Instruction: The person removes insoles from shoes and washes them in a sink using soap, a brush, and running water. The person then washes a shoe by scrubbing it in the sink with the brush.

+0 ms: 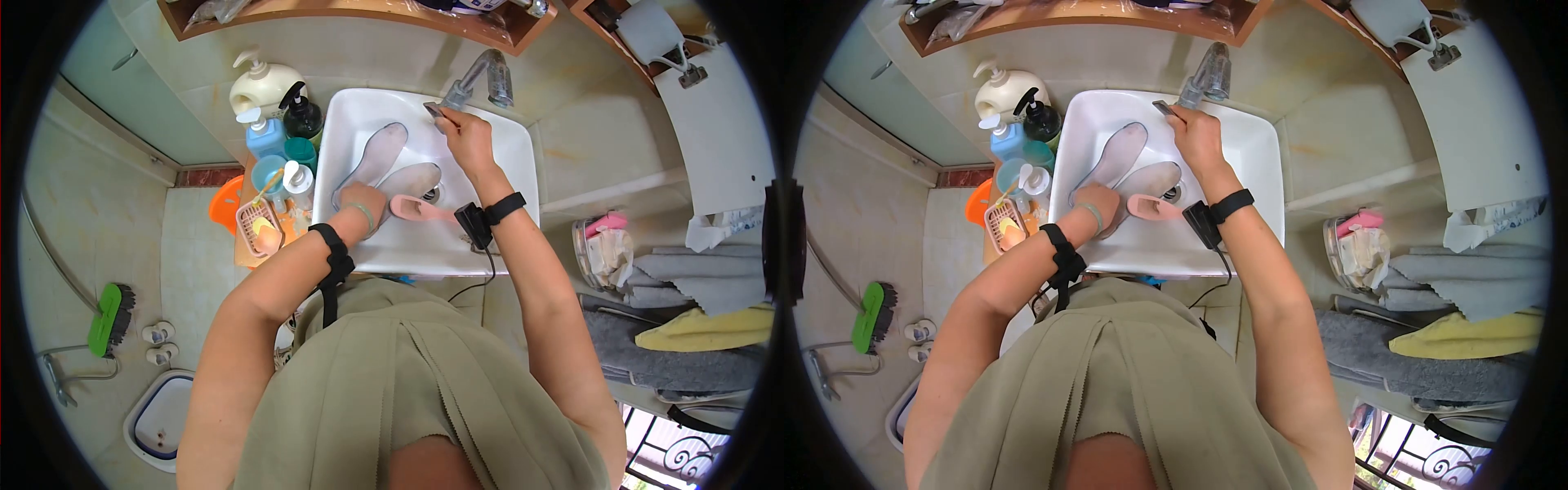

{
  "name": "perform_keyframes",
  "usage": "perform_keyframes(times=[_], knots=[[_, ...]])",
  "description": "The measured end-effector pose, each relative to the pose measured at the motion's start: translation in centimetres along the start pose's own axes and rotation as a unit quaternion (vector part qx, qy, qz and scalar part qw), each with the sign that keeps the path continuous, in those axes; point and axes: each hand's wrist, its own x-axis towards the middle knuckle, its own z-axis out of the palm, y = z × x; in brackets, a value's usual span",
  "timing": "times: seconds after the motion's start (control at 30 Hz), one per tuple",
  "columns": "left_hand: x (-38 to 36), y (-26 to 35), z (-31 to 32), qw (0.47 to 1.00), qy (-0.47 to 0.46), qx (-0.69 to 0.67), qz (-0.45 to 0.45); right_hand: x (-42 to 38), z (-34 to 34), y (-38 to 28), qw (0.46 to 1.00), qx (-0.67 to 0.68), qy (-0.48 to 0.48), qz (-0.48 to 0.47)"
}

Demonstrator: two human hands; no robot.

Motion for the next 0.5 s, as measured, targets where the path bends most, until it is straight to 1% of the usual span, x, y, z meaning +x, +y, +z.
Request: perform_keyframes(times=[0.03, 0.07, 0.1, 0.13, 0.27, 0.33, 0.4, 0.43, 0.47, 0.5], knots=[[0.1, 0.1, -0.1, 1.0, -0.021, -0.02, -0.002, 0.2, -0.1, -0.4, 1.0, 0.0, 0.0, 0.0], [0.3, 0.2, 0.0, 1.0, -0.022, -0.02, -0.002, 0.5, -0.1, -0.8, 0.999, 0.032, 0.007, 0.018], [0.8, 0.3, 0.6, 0.998, -0.011, -0.058, -0.037, 0.7, 0.0, -0.9, 0.997, 0.065, 0.014, 0.036], [1.2, 0.5, 1.3, 0.993, -0.003, -0.097, -0.073, 1.0, 0.3, -0.6, 0.997, 0.066, 0.012, 0.037], [2.1, 0.0, 2.8, 0.995, -0.004, -0.073, -0.066, 1.4, 0.6, -0.3, 0.994, 0.096, -0.018, 0.058], [1.7, 0.2, 1.7, 0.997, -0.051, -0.054, -0.033, 1.2, 0.6, 0.0, 0.992, 0.105, -0.019, 0.068], [1.7, 0.4, 1.3, 0.996, -0.058, -0.057, -0.021, 0.6, 0.8, -0.2, 0.985, 0.16, -0.002, 0.066], [1.6, 0.4, 1.2, 0.996, -0.067, -0.062, -0.014, 0.3, 0.4, -0.6, 0.985, 0.159, -0.008, 0.071], [1.5, 0.4, 1.3, 0.996, -0.065, -0.062, -0.014, -0.3, 0.2, -0.6, 0.985, 0.159, -0.008, 0.069], [1.2, 0.4, 1.4, 0.996, -0.04, -0.076, -0.018, -0.9, 0.4, -0.2, 0.987, 0.15, 0.001, 0.062]])
